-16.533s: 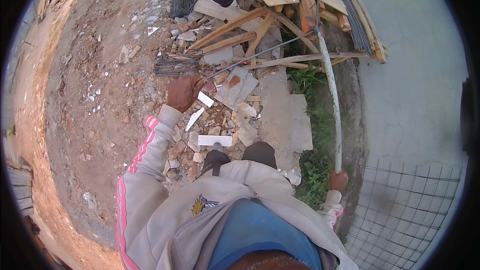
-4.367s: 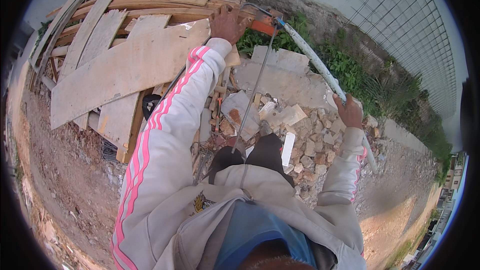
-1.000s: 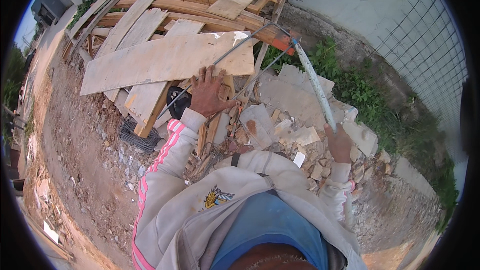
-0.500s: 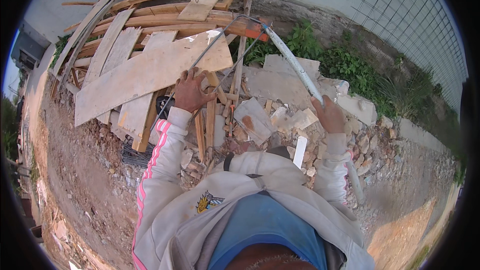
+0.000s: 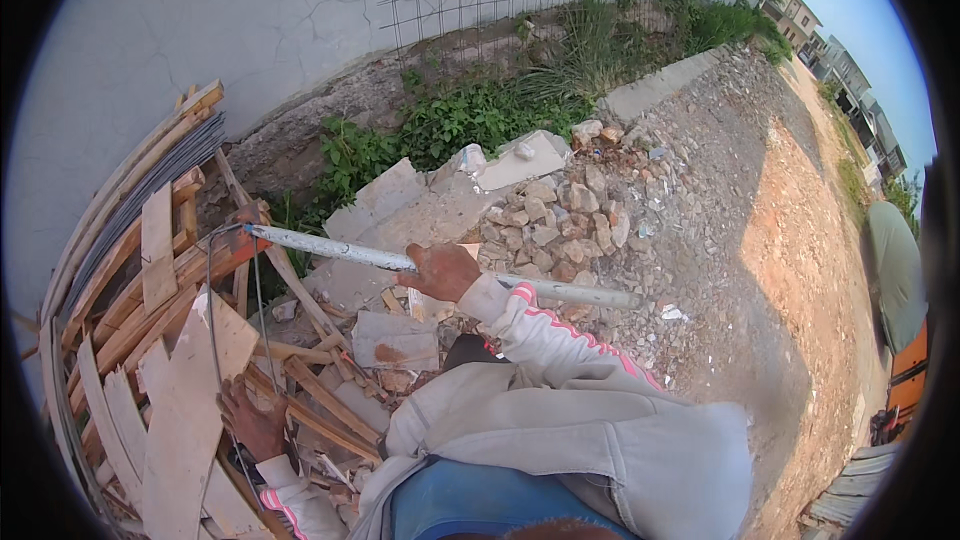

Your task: The person uses a hacksaw to cut a long metal rod in an outdoor construction area. They position the rod on a pile of wooden planks and debris, then repeatedly saw through the metal with both hands. The person adjusts the rod's position multiple times during the process.

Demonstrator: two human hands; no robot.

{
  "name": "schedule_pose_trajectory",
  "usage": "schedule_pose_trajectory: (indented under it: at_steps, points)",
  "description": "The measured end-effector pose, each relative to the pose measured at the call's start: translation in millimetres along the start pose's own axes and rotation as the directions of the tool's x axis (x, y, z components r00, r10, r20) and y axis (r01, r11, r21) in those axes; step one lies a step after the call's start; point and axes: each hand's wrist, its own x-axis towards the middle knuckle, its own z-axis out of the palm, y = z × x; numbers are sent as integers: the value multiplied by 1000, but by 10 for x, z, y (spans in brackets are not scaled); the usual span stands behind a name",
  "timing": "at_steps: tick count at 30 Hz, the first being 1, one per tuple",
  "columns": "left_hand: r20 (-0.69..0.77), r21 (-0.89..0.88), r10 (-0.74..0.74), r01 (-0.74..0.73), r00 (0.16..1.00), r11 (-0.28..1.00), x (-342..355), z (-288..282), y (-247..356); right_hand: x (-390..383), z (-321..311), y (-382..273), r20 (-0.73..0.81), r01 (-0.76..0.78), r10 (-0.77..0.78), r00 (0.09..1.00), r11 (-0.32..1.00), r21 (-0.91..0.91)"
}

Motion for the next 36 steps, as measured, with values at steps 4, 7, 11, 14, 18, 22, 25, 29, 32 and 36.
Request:
schedule_pose_trajectory:
  at_steps: [4,7,11,14,18,22,25,29,32,36]
  points:
    - [-41,-55,67,-69,997,996,-38,64,137,85,93,125,29,18,-18,999,1000,10]
    - [183,-335,-98,156,978,929,56,127,388,77,21,97,43,-44,40,998,994,96]
    - [6,-457,-147,134,989,880,224,622,370,125,16,124,38,27,-34,999,987,161]
    - [90,-455,-285,294,954,841,452,631,518,189,-30,135,51,52,-68,996,962,268]
    - [-2,-404,-324,295,946,866,465,416,721,235,-9,158,5,45,-55,998,857,514]
    - [-4,-325,-303,285,953,902,587,141,865,276,67,113,-52,81,-62,997,759,645]
    - [-24,-340,-288,263,957,903,615,45,929,307,216,57,15,13,-38,999,637,771]
    - [-154,-399,-312,230,938,888,531,-79,1085,262,322,-30,32,-24,0,999,654,756]
    - [-224,-584,-335,149,915,798,494,-328,1087,224,418,-40,5,20,-37,999,635,773]
    - [106,-977,-421,173,901,123,510,-599,790,307,407,-233,11,60,-120,993,566,822]
